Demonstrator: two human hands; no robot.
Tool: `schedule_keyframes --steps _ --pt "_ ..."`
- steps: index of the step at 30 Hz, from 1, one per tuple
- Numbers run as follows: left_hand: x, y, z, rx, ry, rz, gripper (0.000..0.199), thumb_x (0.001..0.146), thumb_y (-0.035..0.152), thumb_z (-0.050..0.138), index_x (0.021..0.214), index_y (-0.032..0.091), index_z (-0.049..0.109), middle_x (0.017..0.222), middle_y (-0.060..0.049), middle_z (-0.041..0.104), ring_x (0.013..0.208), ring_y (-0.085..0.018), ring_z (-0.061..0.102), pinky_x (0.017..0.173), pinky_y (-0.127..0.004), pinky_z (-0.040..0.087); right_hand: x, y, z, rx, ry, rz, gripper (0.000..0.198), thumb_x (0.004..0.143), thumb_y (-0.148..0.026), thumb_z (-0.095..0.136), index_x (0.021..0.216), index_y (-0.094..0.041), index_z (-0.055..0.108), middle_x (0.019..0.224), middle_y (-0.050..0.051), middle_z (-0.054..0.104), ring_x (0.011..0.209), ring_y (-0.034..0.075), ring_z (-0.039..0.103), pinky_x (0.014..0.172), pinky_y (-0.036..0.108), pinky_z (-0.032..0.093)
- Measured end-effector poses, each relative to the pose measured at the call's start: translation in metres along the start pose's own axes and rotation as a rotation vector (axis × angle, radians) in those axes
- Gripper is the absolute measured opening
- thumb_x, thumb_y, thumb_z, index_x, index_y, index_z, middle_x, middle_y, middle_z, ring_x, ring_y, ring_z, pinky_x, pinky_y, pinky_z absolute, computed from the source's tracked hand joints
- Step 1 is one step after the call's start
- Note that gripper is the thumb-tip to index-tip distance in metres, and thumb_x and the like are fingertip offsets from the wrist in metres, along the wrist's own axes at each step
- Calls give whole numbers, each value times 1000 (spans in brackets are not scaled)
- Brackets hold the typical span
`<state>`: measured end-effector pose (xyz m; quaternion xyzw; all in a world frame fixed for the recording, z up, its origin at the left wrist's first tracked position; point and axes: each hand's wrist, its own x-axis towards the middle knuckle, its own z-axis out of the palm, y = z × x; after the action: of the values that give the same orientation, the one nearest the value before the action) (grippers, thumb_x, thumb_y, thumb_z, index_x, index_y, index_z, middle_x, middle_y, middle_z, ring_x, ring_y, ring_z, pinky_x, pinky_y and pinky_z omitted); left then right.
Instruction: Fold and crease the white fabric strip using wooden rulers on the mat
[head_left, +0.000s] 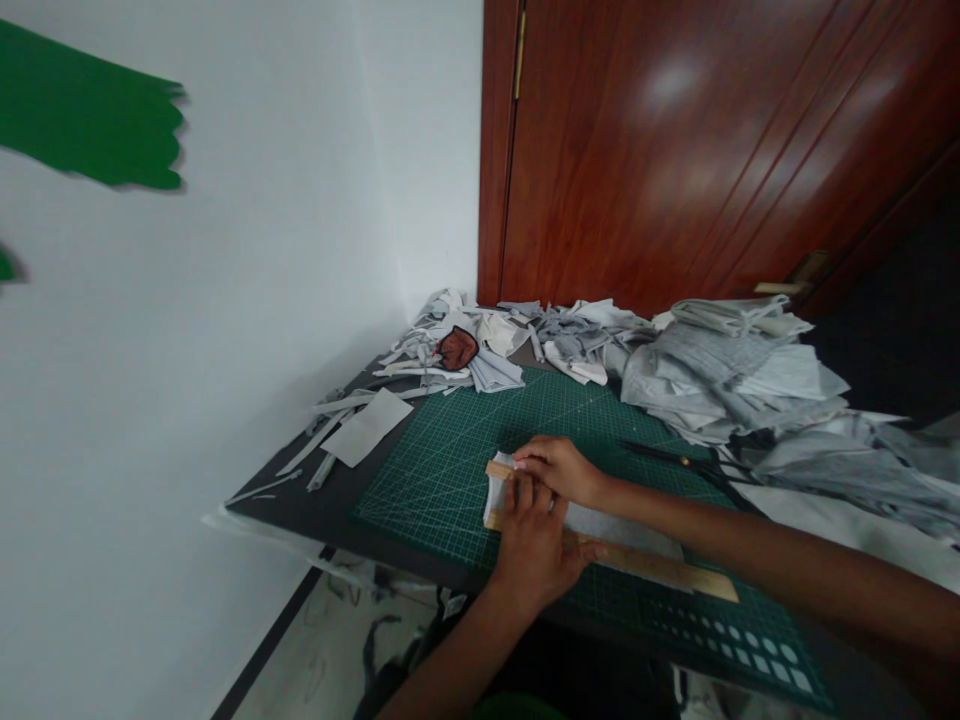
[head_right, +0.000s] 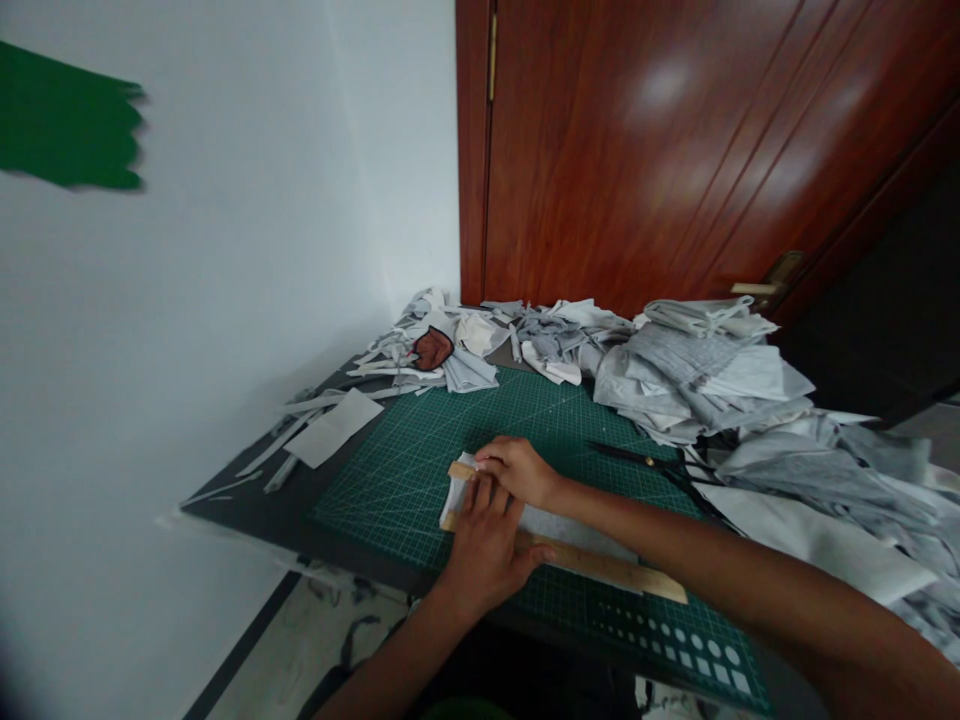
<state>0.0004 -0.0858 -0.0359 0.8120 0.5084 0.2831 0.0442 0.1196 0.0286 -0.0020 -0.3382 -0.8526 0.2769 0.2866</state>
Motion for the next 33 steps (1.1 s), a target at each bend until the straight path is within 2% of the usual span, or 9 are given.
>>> schedule_keyframes --steps 4,7,11,16,24,28,33 --pt "-1 -2 1 -6 27 26 89 82 78 65 146 17 54 153 -18 51 149 -46 34 123 -68 25 22 -5 8 -105 -92 -56 25 99 -14 53 91 -19 76 87 5 73 86 19 66 82 31 50" --pt "0 -2 -1 9 45 33 86 81 78 67 142 17 57 150 -17 55 147 -44 38 124 -66 26 31 -5 13 -184 -137 -79 26 96 -8 52 86 -17 74 83 4 70 83 18 63 80 30 48" --pt "0 0 -4 12 53 34 87 80 75 70 144 17 56 149 -17 56 146 -43 41 123 -67 29 35 -5 14 -281 -193 -106 23 92 -5 54 80 -17 71 79 4 67 81 19 60 78 29 46" --pt "0 -1 0 1 47 40 91 80 74 71 150 20 51 155 -16 51 149 -43 36 123 -68 27 34 -10 11 -375 -261 -127 22 92 -7 55 77 -16 68 76 4 63 77 19 56 73 29 41" --pt "-1 -2 2 -12 33 39 95 81 75 70 154 19 46 158 -15 48 152 -43 31 125 -68 22 34 -21 8 -477 -305 -81 22 95 -8 54 80 -15 69 79 4 62 74 17 54 69 27 37" --pt "-1 0 0 -3 37 29 94 80 74 71 153 19 47 158 -14 48 151 -43 32 125 -67 24 36 -27 6 -524 -334 -48 20 93 -8 56 82 -15 71 82 4 63 72 16 54 65 27 36" --pt "-1 0 1 -10 21 15 95 80 77 69 150 16 50 156 -17 50 151 -44 33 125 -68 23 39 -30 6 -587 -362 -17 17 90 -6 58 88 -15 73 88 7 67 78 18 58 70 28 39"
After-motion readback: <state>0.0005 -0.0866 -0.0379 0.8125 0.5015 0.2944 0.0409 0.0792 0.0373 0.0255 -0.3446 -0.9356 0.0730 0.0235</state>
